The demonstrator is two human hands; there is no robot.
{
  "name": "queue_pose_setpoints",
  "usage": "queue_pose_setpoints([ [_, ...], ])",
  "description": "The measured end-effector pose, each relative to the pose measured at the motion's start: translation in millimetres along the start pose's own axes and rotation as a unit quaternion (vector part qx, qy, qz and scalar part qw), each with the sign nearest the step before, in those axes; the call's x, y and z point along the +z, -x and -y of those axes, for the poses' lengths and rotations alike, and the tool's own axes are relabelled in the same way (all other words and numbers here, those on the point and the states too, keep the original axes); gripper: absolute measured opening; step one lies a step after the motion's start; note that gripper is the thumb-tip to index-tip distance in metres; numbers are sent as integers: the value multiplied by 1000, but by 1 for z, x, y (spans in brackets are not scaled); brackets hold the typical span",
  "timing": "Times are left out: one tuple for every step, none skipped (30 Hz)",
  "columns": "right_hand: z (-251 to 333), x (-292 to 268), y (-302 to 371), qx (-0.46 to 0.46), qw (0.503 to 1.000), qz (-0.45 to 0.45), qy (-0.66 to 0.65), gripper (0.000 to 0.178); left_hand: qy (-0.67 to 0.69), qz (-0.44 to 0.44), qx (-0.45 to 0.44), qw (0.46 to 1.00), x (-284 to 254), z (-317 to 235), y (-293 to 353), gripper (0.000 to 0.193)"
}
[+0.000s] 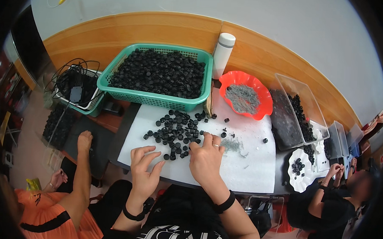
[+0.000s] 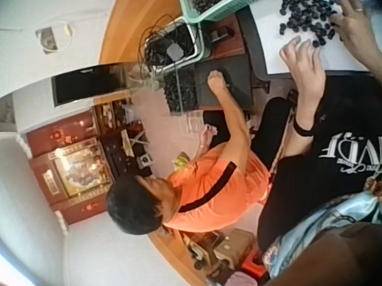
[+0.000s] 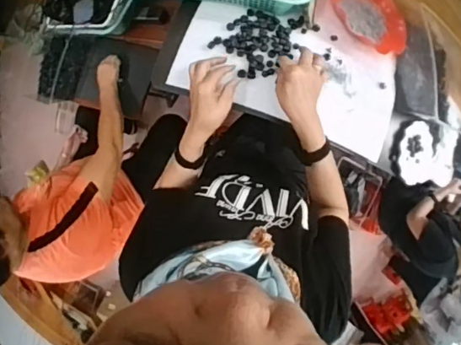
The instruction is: Manually sorting and inspecting small black plastic parts at a table.
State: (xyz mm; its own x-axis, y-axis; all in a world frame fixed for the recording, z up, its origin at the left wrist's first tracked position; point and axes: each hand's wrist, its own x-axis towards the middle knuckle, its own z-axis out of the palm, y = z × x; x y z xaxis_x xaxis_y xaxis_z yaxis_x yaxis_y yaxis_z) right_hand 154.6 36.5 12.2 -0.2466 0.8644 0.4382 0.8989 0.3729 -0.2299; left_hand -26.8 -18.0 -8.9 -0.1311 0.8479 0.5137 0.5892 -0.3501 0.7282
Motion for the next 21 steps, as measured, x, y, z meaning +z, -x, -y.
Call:
queue_pose_setpoints([
  [1,1,0,0,1000,2,11,18,6,-17,-5,1000,-2,-4,1,24],
  [2,0,-1,-2,1000,1,9,18,13,-34,-11,999,-4,-8,1,22],
  [2,1,-1,-6,1000,-4,3,17,11,-36,-11,999,-6,-9,3,22],
  [1,1,-1,-10,1000,-9,-3,16,22,-49,-15,998,-6,-10,5,21],
  [2,-4,1,-11,1000,-9,-4,16,33,-63,-18,997,-7,-10,7,20],
  [3,-12,5,-37,998,-30,-29,16,32,-64,-20,997,-6,-8,8,20],
  [4,-18,13,-61,995,-50,-54,16,34,-70,-13,997,-7,-7,11,20],
  [4,-22,22,-61,995,-47,-55,16,36,-75,-6,997,-7,-5,13,19],
  [2,-27,34,-81,994,-59,-43,18,38,-74,-7,996,-5,-6,14,19],
  [0,-30,45,-101,992,-71,-31,20,32,-72,-4,997,-4,-7,14,18],
  [-4,-29,54,-99,992,-72,-28,20,29,-69,1,997,0,-8,14,18],
  [-9,-24,64,-100,994,-50,-10,21,33,-67,2,997,3,-9,13,18],
  [-14,-21,72,-97,995,-30,9,22,16,-64,12,998,6,-9,12,17],
  [-16,-19,77,-74,996,-40,-29,24,-1,-60,22,998,8,-9,10,17],
  [-18,-24,76,-69,996,-41,-23,24,5,-57,24,998,8,-7,10,17],
  [-18,-33,73,-54,996,-32,-66,25,-6,-54,22,998,7,-6,10,17],
  [-21,-39,70,-39,993,-23,-109,27,-17,-51,20,998,6,-5,10,16],
  [-32,-44,68,-12,990,-60,-126,27,-14,-54,18,998,3,-5,10,16],
  [-47,-49,63,22,985,-111,-130,24,-14,-54,18,998,-2,-3,11,16],
  [-73,-59,60,64,982,-122,-131,22,-22,-55,14,998,-6,-2,11,17],
  [-95,-67,57,107,977,-134,-130,20,-30,-55,12,998,-7,-3,10,17],
])
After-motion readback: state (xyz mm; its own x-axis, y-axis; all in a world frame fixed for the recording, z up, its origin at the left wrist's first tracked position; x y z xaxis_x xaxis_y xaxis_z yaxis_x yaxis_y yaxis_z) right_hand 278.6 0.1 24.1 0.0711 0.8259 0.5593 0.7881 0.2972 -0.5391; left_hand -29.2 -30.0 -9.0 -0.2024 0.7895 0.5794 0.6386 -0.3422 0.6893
